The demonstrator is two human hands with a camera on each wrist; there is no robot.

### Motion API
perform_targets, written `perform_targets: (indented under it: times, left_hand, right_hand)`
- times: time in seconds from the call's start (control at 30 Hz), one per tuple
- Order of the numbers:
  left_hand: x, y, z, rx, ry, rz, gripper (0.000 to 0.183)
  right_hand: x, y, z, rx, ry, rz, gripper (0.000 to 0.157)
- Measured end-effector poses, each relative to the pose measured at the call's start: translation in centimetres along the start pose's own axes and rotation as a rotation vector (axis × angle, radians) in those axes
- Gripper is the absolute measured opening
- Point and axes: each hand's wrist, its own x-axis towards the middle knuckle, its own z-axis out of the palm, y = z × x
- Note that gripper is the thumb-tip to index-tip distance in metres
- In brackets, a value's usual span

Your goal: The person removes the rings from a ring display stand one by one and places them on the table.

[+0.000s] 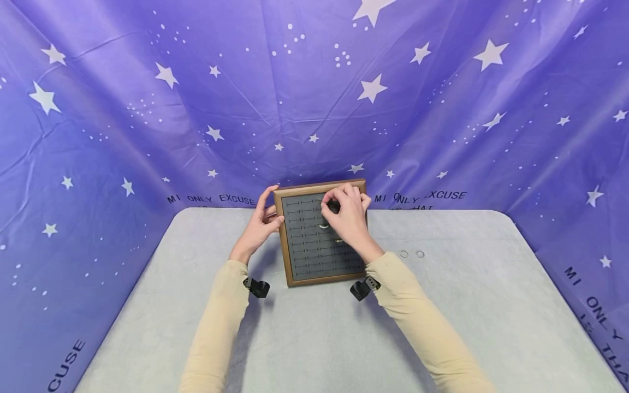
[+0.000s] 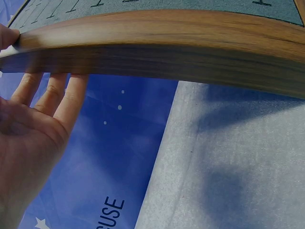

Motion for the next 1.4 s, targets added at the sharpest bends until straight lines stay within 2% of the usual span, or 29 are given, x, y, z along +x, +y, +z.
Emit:
perform_targets:
  times: [0.23,0.53,0.97,1.4]
  left_hand:
    - [-0.1,0.0,0.0,0.001,0.001,0.002,0.075]
    - [-0.1,-0.1,-0.1,-0.005,-0.01,0.017,0.074]
    - [0.0,0.0,0.1,-0.007,0.006,0.011,0.075]
    - [0.0,-0.1,0.1,-0.023,0.009,0.004,0.076]
  right_hand:
    - [0.0,0.3,-0.1,0.068,0.004,-0.003,0.003]
    - [-0.3,0.2,-1.3,0.177,0.032,0.009,0.005]
    - [-1.4,1.6,-2.8,0.169,0.02,0.01,0.012]
    - [-2.2,3.0,-4.0,0.194,0.013,0.117,0.006]
